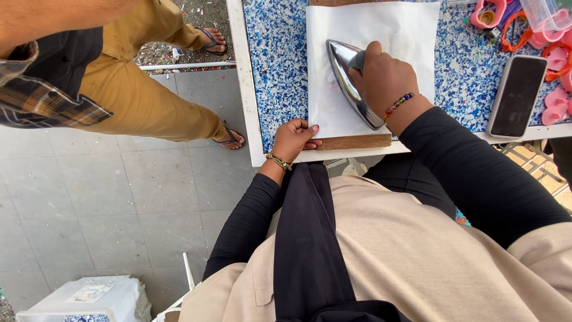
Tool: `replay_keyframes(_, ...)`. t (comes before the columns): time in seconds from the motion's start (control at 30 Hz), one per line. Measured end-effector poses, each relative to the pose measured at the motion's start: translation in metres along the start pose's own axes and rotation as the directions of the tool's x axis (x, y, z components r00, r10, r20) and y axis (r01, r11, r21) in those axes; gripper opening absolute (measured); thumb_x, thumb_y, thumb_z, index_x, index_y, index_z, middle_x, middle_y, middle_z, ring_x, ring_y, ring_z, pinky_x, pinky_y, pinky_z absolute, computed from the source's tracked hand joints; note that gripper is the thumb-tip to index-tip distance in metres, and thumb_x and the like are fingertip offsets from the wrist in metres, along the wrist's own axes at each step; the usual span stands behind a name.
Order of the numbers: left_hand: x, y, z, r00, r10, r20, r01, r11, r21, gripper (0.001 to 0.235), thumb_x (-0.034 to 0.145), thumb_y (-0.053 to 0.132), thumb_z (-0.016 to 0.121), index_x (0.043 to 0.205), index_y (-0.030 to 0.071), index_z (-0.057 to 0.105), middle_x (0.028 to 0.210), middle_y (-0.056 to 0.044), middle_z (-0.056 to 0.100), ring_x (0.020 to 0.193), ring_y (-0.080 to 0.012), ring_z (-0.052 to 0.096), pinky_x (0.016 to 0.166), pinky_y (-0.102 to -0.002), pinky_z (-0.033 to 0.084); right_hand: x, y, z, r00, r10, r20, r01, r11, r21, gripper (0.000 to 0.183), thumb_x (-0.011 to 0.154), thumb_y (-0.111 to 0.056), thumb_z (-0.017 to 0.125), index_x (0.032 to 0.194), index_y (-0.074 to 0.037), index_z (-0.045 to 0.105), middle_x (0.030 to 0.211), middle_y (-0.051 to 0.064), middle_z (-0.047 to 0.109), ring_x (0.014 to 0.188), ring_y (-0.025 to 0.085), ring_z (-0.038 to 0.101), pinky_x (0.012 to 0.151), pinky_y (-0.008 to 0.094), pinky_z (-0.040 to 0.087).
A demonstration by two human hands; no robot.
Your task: The person scoops mixed-color plastic shards from a container onto a sheet of paper, spreads them into a small pile, covers them with another sheet, and uses a hot iron to melt the shards together. The process is repeated with additional shards and ironing to fuse the material.
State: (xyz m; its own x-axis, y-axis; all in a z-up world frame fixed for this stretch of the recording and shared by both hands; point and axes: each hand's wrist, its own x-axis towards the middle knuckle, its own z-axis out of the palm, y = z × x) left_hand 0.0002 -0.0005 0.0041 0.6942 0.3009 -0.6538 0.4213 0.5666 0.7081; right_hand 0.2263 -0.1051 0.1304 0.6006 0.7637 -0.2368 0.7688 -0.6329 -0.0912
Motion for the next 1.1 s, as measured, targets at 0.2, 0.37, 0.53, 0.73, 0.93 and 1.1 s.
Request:
replay_keyframes(0.2, 0.001, 0.000, 0.000, 1.000, -0.011, 0.009, 0.011, 1.000, 0.010, 0.021, 0.093, 0.015, 0.075, 0.098, -0.004, 0.067, 0.081, -0.011, 0.075, 0.072, -0.0198, 0.078, 0.057, -0.024, 0.062, 0.020, 0.004, 0.006, 0.997, -0.028, -0.078, 0.030, 0.999, 0.028, 0.044, 0.105, -0.038, 0.068, 0.108, 0.002, 0.051, 0.077, 0.020, 0.071, 0.062, 0.034, 0.073, 0.052, 0.039, 0.058)
replay_keyframes(0.37, -0.001, -0.001, 0.000, 1.000, -0.024, 0.003, 0.024, 0.999, 0.033, 0.021, 0.093, 0.016, 0.074, 0.099, -0.003, 0.068, 0.081, -0.011, 0.075, 0.072, -0.0193, 0.078, 0.057, -0.024, 0.062, 0.044, 0.012, 0.011, 0.990, -0.040, -0.133, 0.042, 0.999, 0.015, 0.044, 0.104, -0.037, 0.070, 0.110, 0.002, 0.051, 0.080, 0.020, 0.072, 0.062, 0.034, 0.073, 0.051, 0.039, 0.058)
replay_keyframes(0.53, -0.001, -0.001, 0.001, 1.000, 0.000, 0.012, -0.001, 1.000, 0.023, 0.020, 0.094, 0.016, 0.074, 0.098, -0.003, 0.068, 0.082, -0.011, 0.075, 0.072, -0.0188, 0.078, 0.057, -0.024, 0.062, 0.046, 0.022, 0.022, 0.976, -0.046, -0.213, 0.041, 0.999, -0.031, 0.046, 0.103, -0.036, 0.071, 0.114, 0.004, 0.051, 0.079, 0.020, 0.073, 0.063, 0.033, 0.074, 0.052, 0.038, 0.059)
replay_keyframes(0.73, -0.002, -0.002, 0.000, 1.000, -0.012, 0.012, 0.012, 1.000, 0.015, 0.020, 0.094, 0.016, 0.074, 0.098, -0.002, 0.067, 0.082, -0.010, 0.075, 0.072, -0.0179, 0.078, 0.058, -0.023, 0.062, 0.012, 0.024, 0.016, 0.997, 0.035, -0.066, -0.033, 0.999, 0.030, 0.046, 0.107, -0.037, 0.069, 0.115, 0.004, 0.050, 0.078, 0.020, 0.072, 0.060, 0.033, 0.073, 0.050, 0.039, 0.058)
replay_keyframes(0.93, -0.004, -0.003, -0.001, 1.000, -0.002, 0.017, 0.002, 1.000, 0.004, 0.021, 0.094, 0.016, 0.074, 0.098, -0.003, 0.067, 0.081, -0.011, 0.075, 0.070, -0.0180, 0.078, 0.057, -0.023, 0.061, 0.010, 0.024, 0.016, 0.996, 0.037, -0.077, -0.035, 0.999, 0.029, 0.047, 0.105, -0.037, 0.070, 0.114, 0.004, 0.050, 0.078, 0.019, 0.072, 0.061, 0.033, 0.073, 0.051, 0.039, 0.058)
replay_keyframes(1.1, -0.001, -0.001, 0.001, 1.000, 0.008, -0.003, -0.007, 0.999, 0.038, 0.022, 0.094, 0.017, 0.075, 0.098, -0.003, 0.067, 0.080, -0.010, 0.074, 0.070, -0.0176, 0.078, 0.056, -0.023, 0.061, 0.027, 0.032, 0.018, 0.987, 0.016, -0.158, -0.015, 1.000, 0.009, 0.047, 0.105, -0.036, 0.071, 0.116, 0.005, 0.050, 0.078, 0.020, 0.072, 0.062, 0.033, 0.073, 0.051, 0.038, 0.058)
